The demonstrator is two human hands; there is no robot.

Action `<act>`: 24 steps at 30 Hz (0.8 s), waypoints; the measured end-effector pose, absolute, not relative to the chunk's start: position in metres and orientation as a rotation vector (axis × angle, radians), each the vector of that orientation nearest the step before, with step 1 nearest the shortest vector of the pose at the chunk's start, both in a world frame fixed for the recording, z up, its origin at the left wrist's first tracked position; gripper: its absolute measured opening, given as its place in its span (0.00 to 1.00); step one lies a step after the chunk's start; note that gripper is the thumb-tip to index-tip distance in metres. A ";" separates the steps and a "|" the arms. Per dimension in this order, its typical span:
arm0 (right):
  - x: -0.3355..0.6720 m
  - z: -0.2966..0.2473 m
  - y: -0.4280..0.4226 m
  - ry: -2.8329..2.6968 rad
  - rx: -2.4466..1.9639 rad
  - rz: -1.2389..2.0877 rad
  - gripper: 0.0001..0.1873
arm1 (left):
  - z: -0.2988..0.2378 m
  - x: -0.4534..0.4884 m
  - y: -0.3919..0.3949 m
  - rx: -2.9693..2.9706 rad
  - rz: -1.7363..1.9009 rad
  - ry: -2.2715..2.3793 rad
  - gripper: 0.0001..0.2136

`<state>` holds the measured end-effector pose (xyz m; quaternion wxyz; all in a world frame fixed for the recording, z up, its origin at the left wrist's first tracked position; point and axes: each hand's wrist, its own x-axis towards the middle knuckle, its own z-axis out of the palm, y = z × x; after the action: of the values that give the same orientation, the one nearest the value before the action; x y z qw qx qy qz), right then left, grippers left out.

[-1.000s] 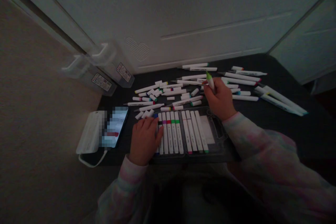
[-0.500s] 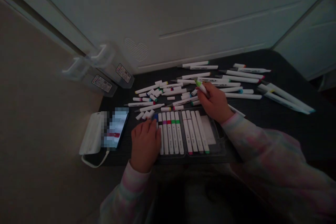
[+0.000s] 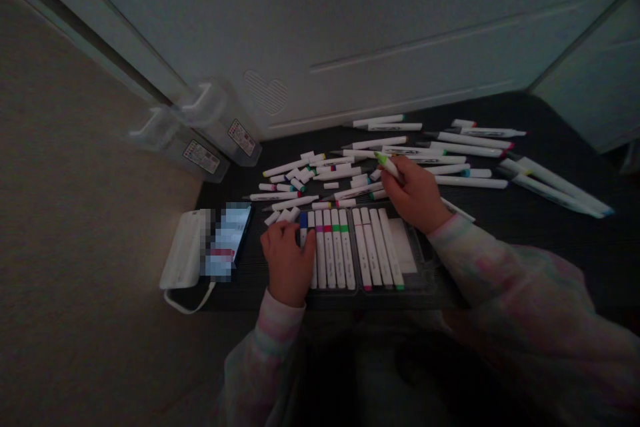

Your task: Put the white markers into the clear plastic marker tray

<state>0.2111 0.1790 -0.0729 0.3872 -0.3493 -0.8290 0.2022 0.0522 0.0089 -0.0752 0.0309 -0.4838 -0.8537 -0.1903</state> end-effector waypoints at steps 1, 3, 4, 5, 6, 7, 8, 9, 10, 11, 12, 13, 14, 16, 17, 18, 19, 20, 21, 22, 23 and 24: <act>0.211 -0.073 0.179 -2.112 -0.891 0.510 0.05 | -0.076 0.052 0.009 -1.479 -0.615 -2.635 0.12; 0.211 -0.073 0.179 -2.111 -0.898 0.503 0.05 | -0.075 0.054 0.008 -1.462 -0.675 -2.647 0.10; 0.210 -0.073 0.179 -2.107 -0.899 0.501 0.05 | -0.073 0.055 0.008 -1.454 -0.706 -2.655 0.10; 0.210 -0.073 0.179 -2.102 -0.898 0.500 0.05 | -0.069 0.056 0.007 -1.448 -0.736 -2.661 0.09; 0.210 -0.074 0.179 -2.098 -0.896 0.500 0.05 | -0.064 0.057 0.005 -1.449 -0.755 -2.661 0.10; 0.210 -0.074 0.179 -2.096 -0.893 0.502 0.05 | -0.057 0.058 0.003 -1.459 -0.796 -2.677 0.10; 0.211 -0.074 0.179 -2.096 -0.889 0.506 0.05 | -0.050 0.059 0.000 -1.472 -0.878 -2.714 0.11; 0.211 -0.074 0.179 -2.100 -0.885 0.511 0.05 | -0.043 0.060 -0.003 -1.489 -1.006 -2.772 0.12; 0.211 -0.074 0.179 -2.102 -0.882 0.515 0.06 | -0.036 0.061 -0.006 -1.484 -1.273 -2.875 0.13; 0.211 -0.074 0.179 -2.104 -0.881 0.517 0.06 | -0.029 0.062 -0.010 -1.454 -1.559 -2.945 0.13; 0.211 -0.074 0.179 -2.102 -0.883 0.518 0.06 | -0.024 0.063 -0.013 -1.406 -1.858 -2.986 0.13; 0.211 -0.074 0.180 -2.098 -0.885 0.520 0.06 | -0.020 0.064 -0.015 -1.358 -2.120 -2.985 0.13; 0.211 -0.074 0.180 -2.093 -0.889 0.523 0.06 | -0.017 0.066 -0.017 -1.340 -2.294 -2.952 0.13; 0.211 -0.074 0.181 -2.076 -0.903 0.538 0.05 | -0.012 0.070 -0.020 -1.374 -2.411 -2.879 0.11; 0.211 -0.074 0.181 -2.067 -0.915 0.548 0.05 | -0.009 0.072 -0.020 -1.418 -2.378 -2.845 0.11; 0.212 -0.074 0.181 -2.056 -0.929 0.557 0.05 | -0.005 0.075 -0.021 -1.472 -2.307 -2.813 0.10; 0.212 -0.073 0.182 -2.044 -0.943 0.564 0.05 | -0.002 0.078 -0.021 -1.527 -2.221 -2.776 0.09; 0.212 -0.073 0.182 -2.034 -0.954 0.569 0.05 | 0.003 0.081 -0.022 -1.581 -2.141 -2.735 0.08; 0.213 -0.072 0.182 -2.023 -0.963 0.573 0.06 | 0.007 0.084 -0.022 -1.635 -2.086 -2.688 0.08; 0.213 -0.072 0.182 -2.013 -0.971 0.574 0.06 | 0.012 0.086 -0.022 -1.682 -2.061 -2.636 0.08; 0.213 -0.072 0.182 -2.004 -0.978 0.574 0.06 | 0.015 0.088 -0.023 -1.717 -2.059 -2.588 0.08; 0.214 -0.071 0.182 -1.997 -0.986 0.576 0.06 | 0.018 0.089 -0.024 -1.741 -2.071 -2.554 0.09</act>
<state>0.2138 0.1821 -0.0715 0.4083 -0.3911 -0.7925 0.2286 0.0889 -0.0238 0.0178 -0.2856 -0.4485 -0.6577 -0.5335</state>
